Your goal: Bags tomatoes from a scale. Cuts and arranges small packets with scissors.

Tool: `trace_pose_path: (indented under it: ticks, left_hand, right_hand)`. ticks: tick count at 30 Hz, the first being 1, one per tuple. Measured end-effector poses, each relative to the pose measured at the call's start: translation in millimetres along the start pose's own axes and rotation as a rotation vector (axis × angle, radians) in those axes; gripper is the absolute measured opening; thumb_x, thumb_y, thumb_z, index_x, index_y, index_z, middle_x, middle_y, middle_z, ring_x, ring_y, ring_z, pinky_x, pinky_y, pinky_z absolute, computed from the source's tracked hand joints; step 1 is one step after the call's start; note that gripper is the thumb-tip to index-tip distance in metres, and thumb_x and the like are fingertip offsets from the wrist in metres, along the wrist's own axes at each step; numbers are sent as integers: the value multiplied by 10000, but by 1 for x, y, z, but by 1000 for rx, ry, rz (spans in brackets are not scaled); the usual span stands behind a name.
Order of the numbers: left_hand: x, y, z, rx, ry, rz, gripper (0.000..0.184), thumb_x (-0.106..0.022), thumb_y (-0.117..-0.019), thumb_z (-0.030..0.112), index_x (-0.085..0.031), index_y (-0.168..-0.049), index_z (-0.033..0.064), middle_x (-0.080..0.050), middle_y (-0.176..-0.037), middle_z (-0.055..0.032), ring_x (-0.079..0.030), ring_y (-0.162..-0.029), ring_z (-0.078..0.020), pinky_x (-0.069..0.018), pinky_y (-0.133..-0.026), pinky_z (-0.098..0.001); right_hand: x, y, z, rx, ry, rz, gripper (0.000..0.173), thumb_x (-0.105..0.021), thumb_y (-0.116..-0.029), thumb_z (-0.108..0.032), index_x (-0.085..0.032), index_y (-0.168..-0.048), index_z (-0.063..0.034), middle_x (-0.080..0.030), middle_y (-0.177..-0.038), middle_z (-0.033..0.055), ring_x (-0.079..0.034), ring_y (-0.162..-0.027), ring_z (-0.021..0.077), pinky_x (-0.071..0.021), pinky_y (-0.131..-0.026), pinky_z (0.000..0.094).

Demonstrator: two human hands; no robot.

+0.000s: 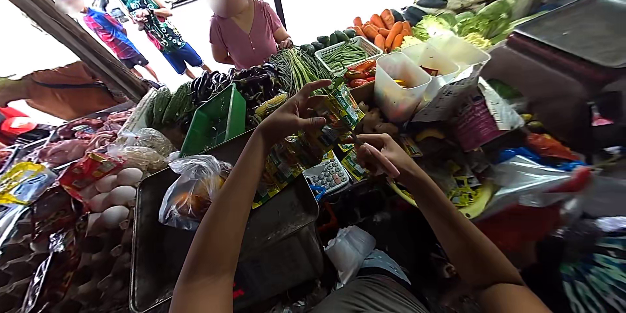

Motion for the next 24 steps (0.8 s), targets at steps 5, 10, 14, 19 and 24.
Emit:
trace_pose_path:
  ticks: [5,10,14,19,24]
  left_hand:
    - [-3,-6,-7,-44,-43,-13,820,-649,-908,-80,-209,-1579,88,-550,-1457,-132,-625,-1238,-200,-567,-977,-349]
    - [-3,-7,-12,-17,-51,-9,821,-646,-908,-66,-200,-1578,98,-490,-1524,-112,-587,-1286,-183,-552,-991,-346]
    - [-2,-11,-17,10,-52,-14,827,-658,-907,-57,-209,-1580,110,-480,-1527,-119,-587,-1280,-196,-559,-975,-356]
    - [-4,-26,-26,231,-149,143,752,-735,-909,36,-280,-1505,91,-579,-1420,-139,-694,-1074,-199,-595,-851,-359]
    - [4,-23,-38,539,-376,181,664,-753,-940,299,-418,-1425,-7,-704,-1116,-190,-694,-1017,-246,-543,-941,-452]
  right_hand:
    - [0,-8,3,-35,-29,11,482,-741,-890,-542,-741,-1144,-132,-638,-641,-10,-557,-491,53,-481,-466,195]
    - [3,-10,10,-42,-47,-5,404,-759,-910,-438,-743,-1151,-114,-629,-637,-6,-544,-473,51,-470,-436,195]
    - [7,-11,16,-55,-24,-8,452,-762,-901,-475,-743,-1170,-113,-633,-627,-8,-540,-457,53,-465,-423,197]
    - [16,-15,31,-77,-57,39,396,-721,-943,-438,-748,-1168,-113,-605,-604,-9,-515,-442,48,-465,-421,206]
    - [26,-20,50,-149,-50,152,425,-691,-948,-493,-761,-1114,-108,-596,-617,4,-507,-461,66,-459,-442,222]
Point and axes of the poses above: each hand's wrist, its own y-axis away from the middle knuckle, its own x-axis out of the back of the hand, z = x × y, the point moved 2 cm from there along -y, towards the middle knuckle
